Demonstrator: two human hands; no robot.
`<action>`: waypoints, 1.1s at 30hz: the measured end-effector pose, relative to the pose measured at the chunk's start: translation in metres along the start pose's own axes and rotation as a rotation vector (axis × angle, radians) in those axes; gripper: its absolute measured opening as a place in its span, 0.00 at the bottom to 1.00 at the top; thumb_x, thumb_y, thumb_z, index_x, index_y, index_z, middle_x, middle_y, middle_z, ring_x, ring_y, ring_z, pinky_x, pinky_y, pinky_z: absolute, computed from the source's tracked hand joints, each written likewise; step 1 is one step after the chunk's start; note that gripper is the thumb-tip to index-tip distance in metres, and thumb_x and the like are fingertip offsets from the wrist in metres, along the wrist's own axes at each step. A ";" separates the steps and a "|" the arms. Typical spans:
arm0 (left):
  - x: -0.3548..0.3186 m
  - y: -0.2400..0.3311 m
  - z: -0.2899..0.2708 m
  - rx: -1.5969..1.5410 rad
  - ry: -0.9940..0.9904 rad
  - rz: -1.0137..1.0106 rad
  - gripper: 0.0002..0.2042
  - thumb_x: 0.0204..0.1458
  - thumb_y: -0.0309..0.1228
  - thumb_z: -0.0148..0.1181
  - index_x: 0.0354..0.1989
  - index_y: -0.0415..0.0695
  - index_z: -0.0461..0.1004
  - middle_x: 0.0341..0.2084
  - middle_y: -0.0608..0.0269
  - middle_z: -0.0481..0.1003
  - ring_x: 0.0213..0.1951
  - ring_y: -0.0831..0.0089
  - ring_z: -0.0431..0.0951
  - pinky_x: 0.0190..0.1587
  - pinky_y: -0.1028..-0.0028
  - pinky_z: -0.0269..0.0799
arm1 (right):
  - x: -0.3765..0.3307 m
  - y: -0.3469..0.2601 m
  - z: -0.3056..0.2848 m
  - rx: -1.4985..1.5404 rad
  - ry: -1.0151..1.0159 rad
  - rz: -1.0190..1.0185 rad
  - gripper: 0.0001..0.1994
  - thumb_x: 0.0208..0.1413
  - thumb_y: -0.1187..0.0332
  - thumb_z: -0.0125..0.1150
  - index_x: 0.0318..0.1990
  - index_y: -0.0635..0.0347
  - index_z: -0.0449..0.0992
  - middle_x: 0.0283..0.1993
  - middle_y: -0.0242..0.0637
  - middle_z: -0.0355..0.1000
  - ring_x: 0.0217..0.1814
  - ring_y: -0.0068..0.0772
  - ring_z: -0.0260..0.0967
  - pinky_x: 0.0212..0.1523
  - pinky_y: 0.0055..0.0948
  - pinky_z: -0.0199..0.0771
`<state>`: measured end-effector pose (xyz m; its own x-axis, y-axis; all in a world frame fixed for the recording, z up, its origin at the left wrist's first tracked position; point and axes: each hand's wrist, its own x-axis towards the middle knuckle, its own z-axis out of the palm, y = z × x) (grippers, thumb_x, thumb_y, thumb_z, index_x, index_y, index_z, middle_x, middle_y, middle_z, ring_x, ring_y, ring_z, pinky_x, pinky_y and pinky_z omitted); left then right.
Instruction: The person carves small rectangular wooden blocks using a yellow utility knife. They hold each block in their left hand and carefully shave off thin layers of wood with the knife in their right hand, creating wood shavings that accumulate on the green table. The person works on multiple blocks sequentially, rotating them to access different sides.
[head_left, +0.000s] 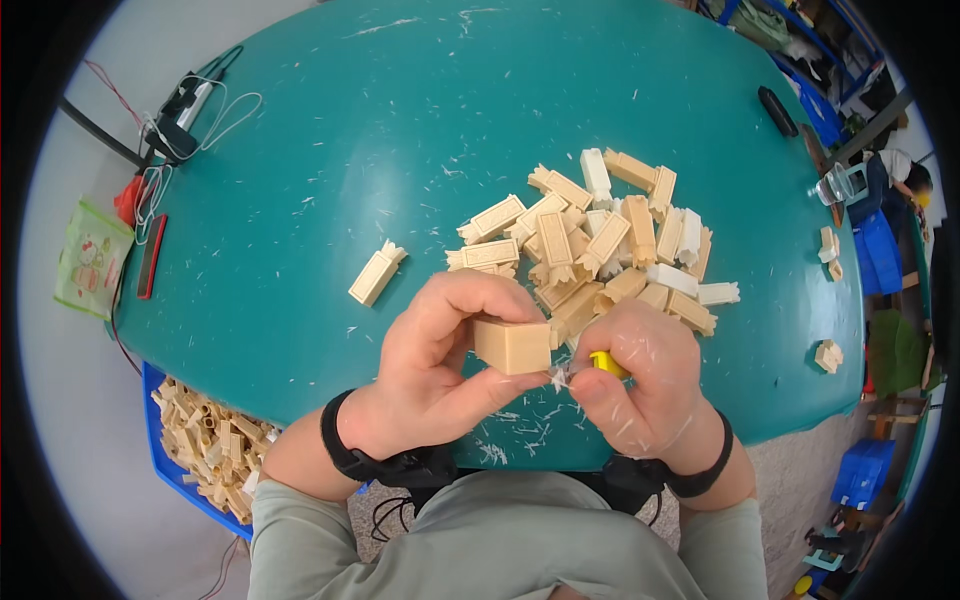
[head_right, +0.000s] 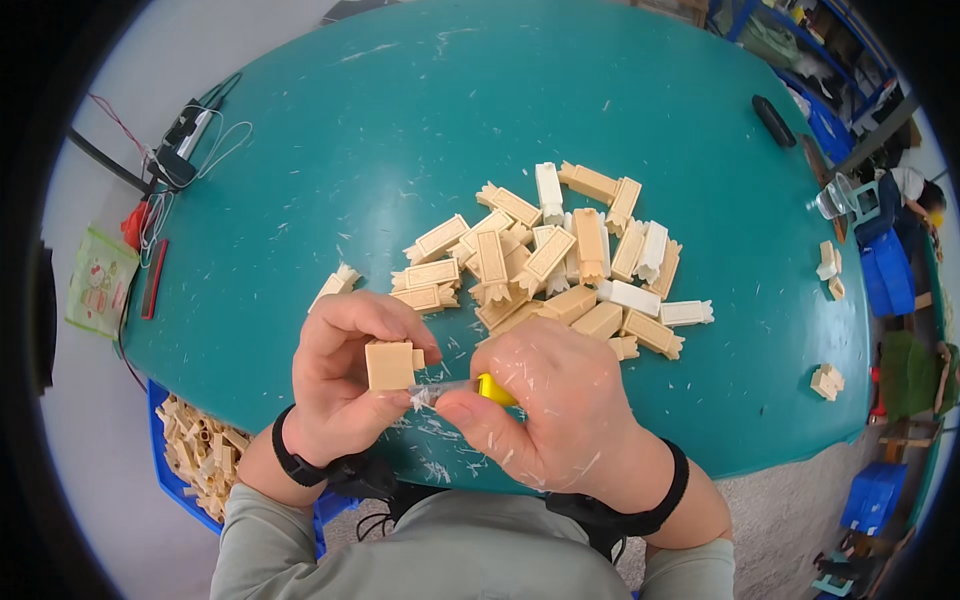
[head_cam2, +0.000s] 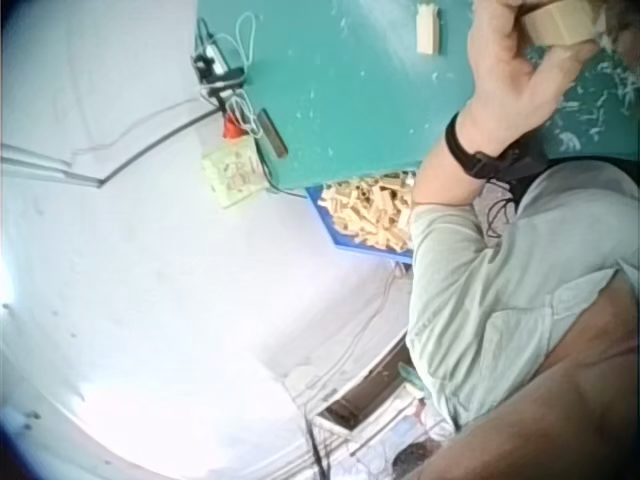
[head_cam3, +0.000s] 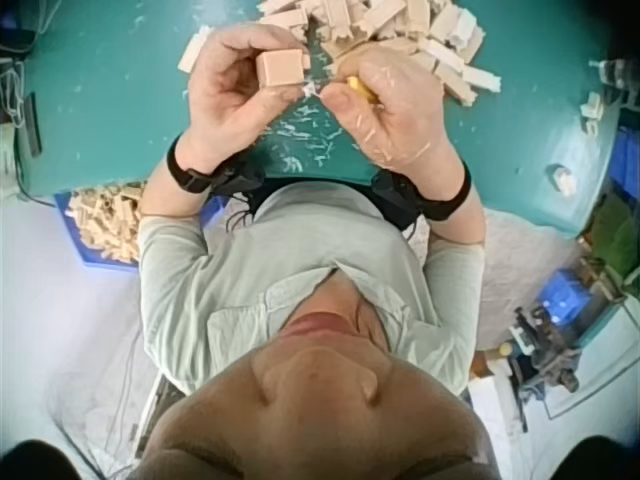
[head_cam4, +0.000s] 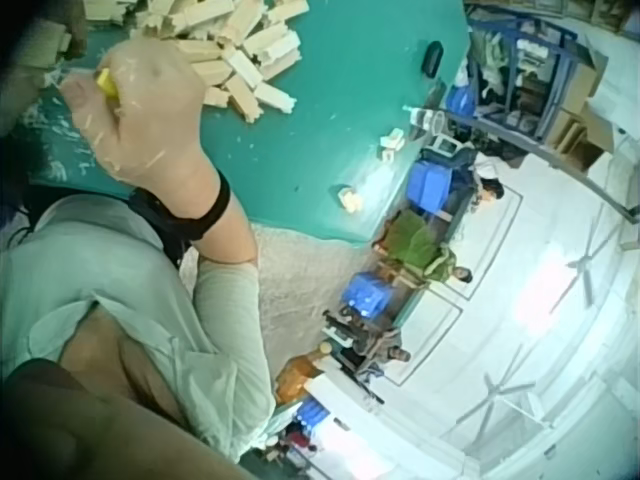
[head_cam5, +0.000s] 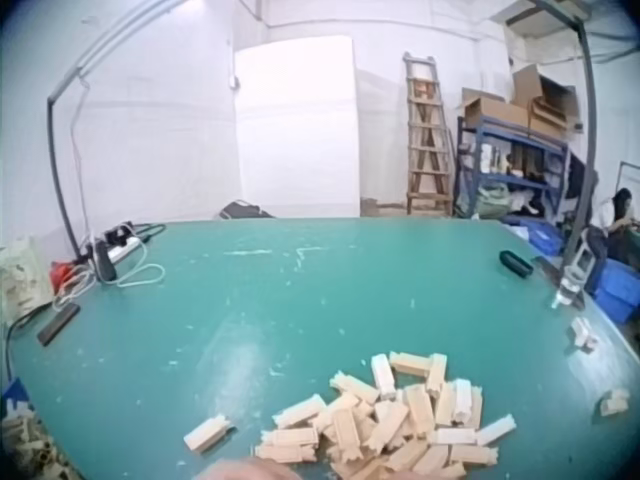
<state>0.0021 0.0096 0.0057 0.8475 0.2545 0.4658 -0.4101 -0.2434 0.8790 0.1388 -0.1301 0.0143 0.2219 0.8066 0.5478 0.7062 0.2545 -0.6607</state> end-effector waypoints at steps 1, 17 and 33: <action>-0.003 -0.003 0.003 -0.165 0.051 -0.014 0.17 0.44 0.20 0.61 0.42 0.39 0.61 0.36 0.58 0.69 0.39 0.74 0.70 0.41 0.76 0.66 | 0.000 -0.001 0.000 -0.007 -0.001 -0.005 0.12 0.45 0.62 0.64 0.25 0.59 0.69 0.18 0.35 0.64 0.18 0.35 0.61 0.17 0.28 0.58; -0.005 -0.004 0.004 -0.113 0.082 -0.027 0.18 0.43 0.20 0.63 0.40 0.39 0.62 0.35 0.59 0.68 0.37 0.75 0.69 0.40 0.77 0.66 | 0.001 0.001 0.002 -0.089 0.029 -0.043 0.13 0.44 0.61 0.65 0.23 0.59 0.69 0.17 0.33 0.62 0.17 0.34 0.60 0.16 0.28 0.57; -0.006 -0.003 0.001 -0.210 -0.025 -0.110 0.18 0.43 0.20 0.62 0.40 0.39 0.61 0.36 0.59 0.68 0.36 0.76 0.70 0.38 0.78 0.66 | 0.003 0.011 -0.004 -0.209 0.017 -0.073 0.14 0.44 0.58 0.65 0.24 0.58 0.69 0.17 0.34 0.62 0.17 0.34 0.59 0.17 0.29 0.56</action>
<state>-0.0010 0.0081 0.0000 0.8977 0.2451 0.3660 -0.3740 -0.0149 0.9273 0.1499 -0.1276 0.0110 0.1751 0.7806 0.6000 0.8443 0.1944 -0.4994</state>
